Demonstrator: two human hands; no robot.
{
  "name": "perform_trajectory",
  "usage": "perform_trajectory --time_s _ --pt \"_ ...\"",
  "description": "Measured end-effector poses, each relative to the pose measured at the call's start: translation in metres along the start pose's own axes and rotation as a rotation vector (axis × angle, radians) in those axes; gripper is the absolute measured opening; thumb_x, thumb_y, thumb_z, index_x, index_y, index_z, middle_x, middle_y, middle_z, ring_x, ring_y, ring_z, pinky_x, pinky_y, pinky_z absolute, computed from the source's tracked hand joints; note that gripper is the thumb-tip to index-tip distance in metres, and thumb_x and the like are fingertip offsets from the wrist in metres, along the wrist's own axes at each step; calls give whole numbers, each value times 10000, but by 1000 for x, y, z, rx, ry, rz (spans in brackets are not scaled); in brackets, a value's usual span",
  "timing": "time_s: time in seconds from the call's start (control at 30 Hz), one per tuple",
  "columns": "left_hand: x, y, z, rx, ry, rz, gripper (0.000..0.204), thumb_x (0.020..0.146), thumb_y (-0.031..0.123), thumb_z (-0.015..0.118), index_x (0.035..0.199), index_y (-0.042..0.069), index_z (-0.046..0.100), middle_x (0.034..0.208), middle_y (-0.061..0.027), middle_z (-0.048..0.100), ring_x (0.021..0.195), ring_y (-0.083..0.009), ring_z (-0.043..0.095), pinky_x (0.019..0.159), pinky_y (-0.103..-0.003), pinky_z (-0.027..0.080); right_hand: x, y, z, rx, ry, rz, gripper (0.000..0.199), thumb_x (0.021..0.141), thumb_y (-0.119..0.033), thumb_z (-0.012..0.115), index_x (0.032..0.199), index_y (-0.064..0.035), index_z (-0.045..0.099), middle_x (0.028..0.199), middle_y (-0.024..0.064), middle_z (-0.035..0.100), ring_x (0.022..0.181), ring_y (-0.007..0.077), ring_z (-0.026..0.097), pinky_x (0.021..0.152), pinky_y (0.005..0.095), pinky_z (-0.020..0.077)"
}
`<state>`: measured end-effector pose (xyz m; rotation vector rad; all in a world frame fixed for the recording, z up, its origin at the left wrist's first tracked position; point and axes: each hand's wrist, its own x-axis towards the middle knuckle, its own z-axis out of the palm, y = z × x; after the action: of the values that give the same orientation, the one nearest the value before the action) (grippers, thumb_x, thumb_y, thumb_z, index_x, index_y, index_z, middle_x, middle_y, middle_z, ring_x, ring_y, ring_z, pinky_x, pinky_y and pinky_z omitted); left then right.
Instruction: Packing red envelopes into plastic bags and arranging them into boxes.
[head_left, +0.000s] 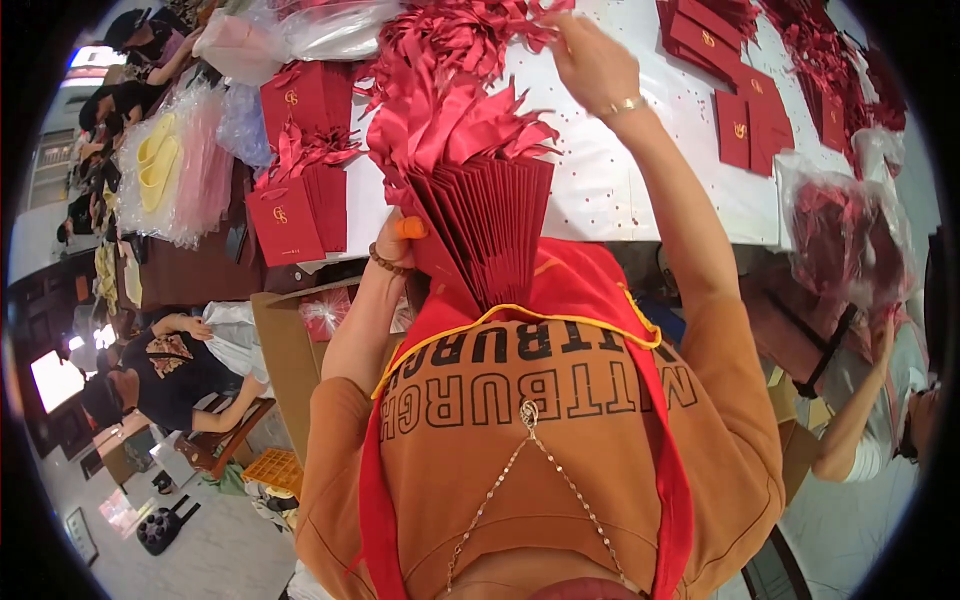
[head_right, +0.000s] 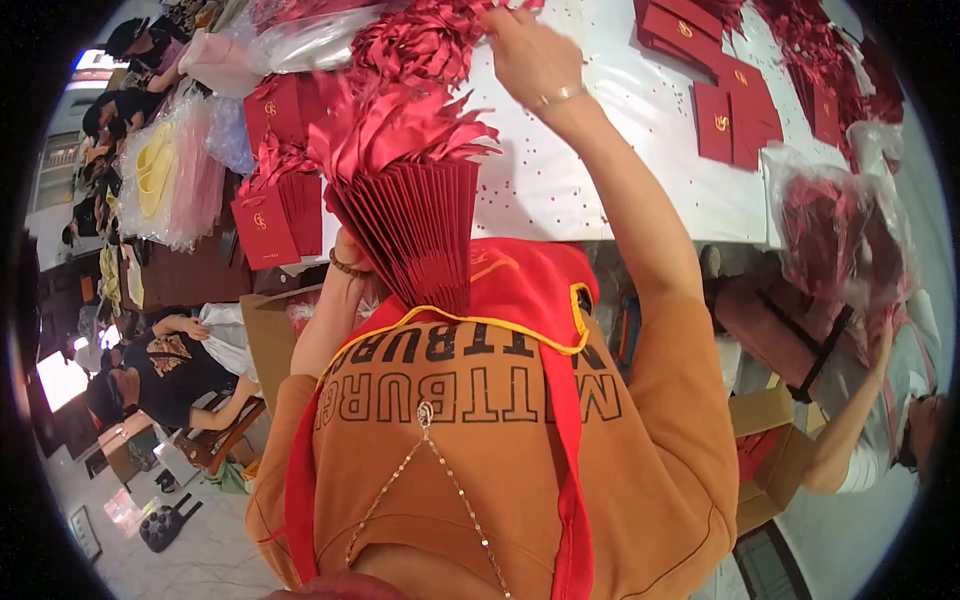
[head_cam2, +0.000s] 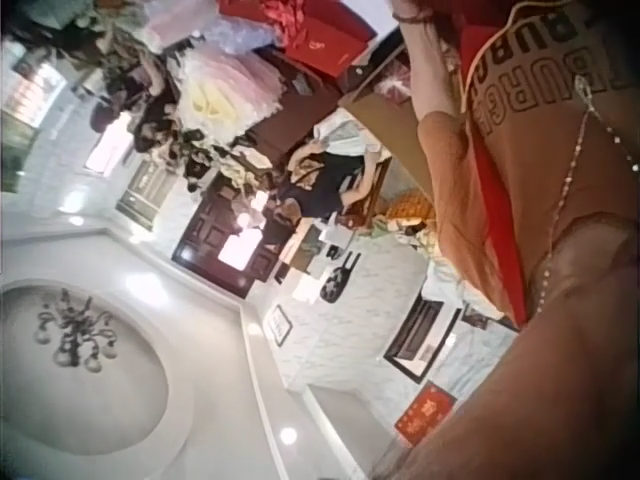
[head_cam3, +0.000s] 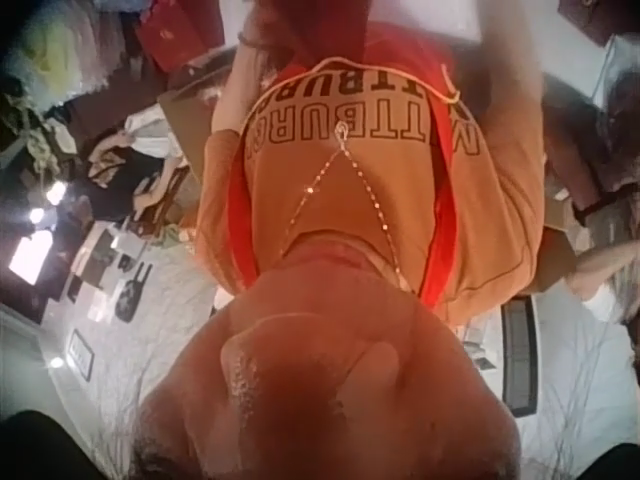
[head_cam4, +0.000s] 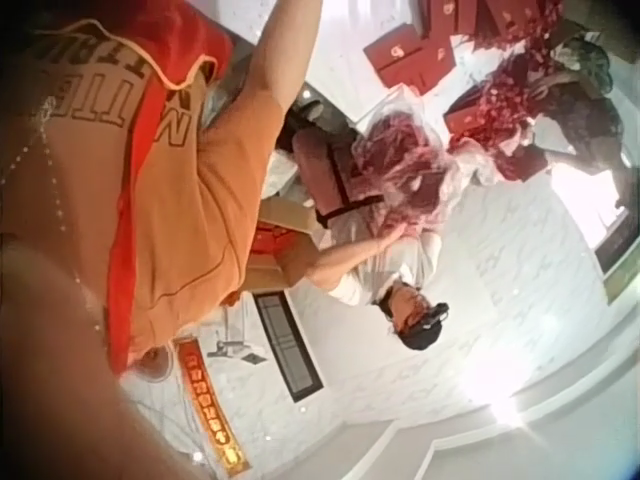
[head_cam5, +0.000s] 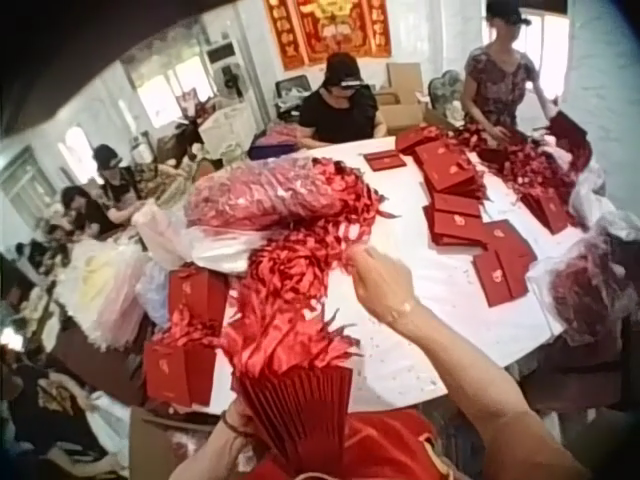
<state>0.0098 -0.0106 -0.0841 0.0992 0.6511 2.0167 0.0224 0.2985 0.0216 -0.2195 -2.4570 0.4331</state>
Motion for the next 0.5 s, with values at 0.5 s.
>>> perform_trajectory --time_s 0.5 --pt "22 57 35 1171 177 219 630 570 102 777 1106 15 459 929 -49 600 817 -136 570 763 -282 448 -87 -18 39 1249 -832 371 728 709 -470 596 1219 -2 372 1153 105 474 1016 171 465 889 320 364"
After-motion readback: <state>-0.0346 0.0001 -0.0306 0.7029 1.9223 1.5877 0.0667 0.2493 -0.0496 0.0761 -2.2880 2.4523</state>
